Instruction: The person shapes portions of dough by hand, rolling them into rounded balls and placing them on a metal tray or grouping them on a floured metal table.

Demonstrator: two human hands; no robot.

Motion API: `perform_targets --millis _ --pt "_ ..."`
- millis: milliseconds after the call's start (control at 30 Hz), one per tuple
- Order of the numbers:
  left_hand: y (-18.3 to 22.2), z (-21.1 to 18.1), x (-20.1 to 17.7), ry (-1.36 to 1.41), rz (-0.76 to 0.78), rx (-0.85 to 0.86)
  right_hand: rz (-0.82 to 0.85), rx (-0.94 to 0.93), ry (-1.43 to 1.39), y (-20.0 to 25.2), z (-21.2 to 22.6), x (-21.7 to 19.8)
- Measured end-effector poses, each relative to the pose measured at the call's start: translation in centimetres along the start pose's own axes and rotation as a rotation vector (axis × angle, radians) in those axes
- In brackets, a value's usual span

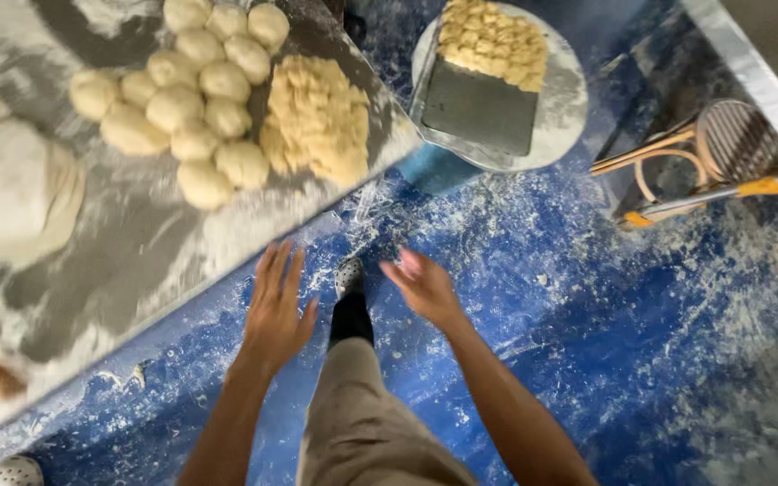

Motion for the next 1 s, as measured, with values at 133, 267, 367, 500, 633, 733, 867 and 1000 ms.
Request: perform_targets --millis 133,267,367,500,633,733,867,1000 --pt "-16.8 -0.5 1.5 -0.076 -0.007 0.234 -0.197 0.044 0.835 -15.1 3.1 0.1" --pt "-24.3 -0.8 2.9 -0.308 0.136 0.387 -0.242 -0.302 0.739 -23.7 3.9 2.2" --pt "-28.1 -1.4 2.6 -0.062 0.102 0.396 -0.106 -0.280 0.860 -26.1 4.0 -0.3" --pt "-30.5 -1.5 6.1 -0.164 0.086 0.375 0.023 0.128 0.682 -26.6 3.2 -4.9" --pt "-31.8 -2.0 9.3 -0.288 -0.172 0.441 -0.022 0.088 0.558 -24.0 4.2 -8.6" --pt "-32.8 -2.7 9.2 -0.245 -0.248 0.452 -0.032 0.019 0.516 -22.9 4.8 -11.2" --pt "-32.9 -4.3 7.7 -0.207 -0.281 0.334 0.042 -0.095 0.545 -20.3 6.2 -14.2" --pt "-34.5 -4.2 7.6 -0.237 -0.358 0.198 0.103 0.052 0.176 -19.6 6.8 -21.8"
Point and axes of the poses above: each hand's wrist, its own y-axis away from the middle knuckle, its own x-axis out of the palm, z = x × y, the point moved 9 cm from there along -y, towards the middle knuckle, and after that the axes turned 3 degrees about -x, right-handed, at the moved point
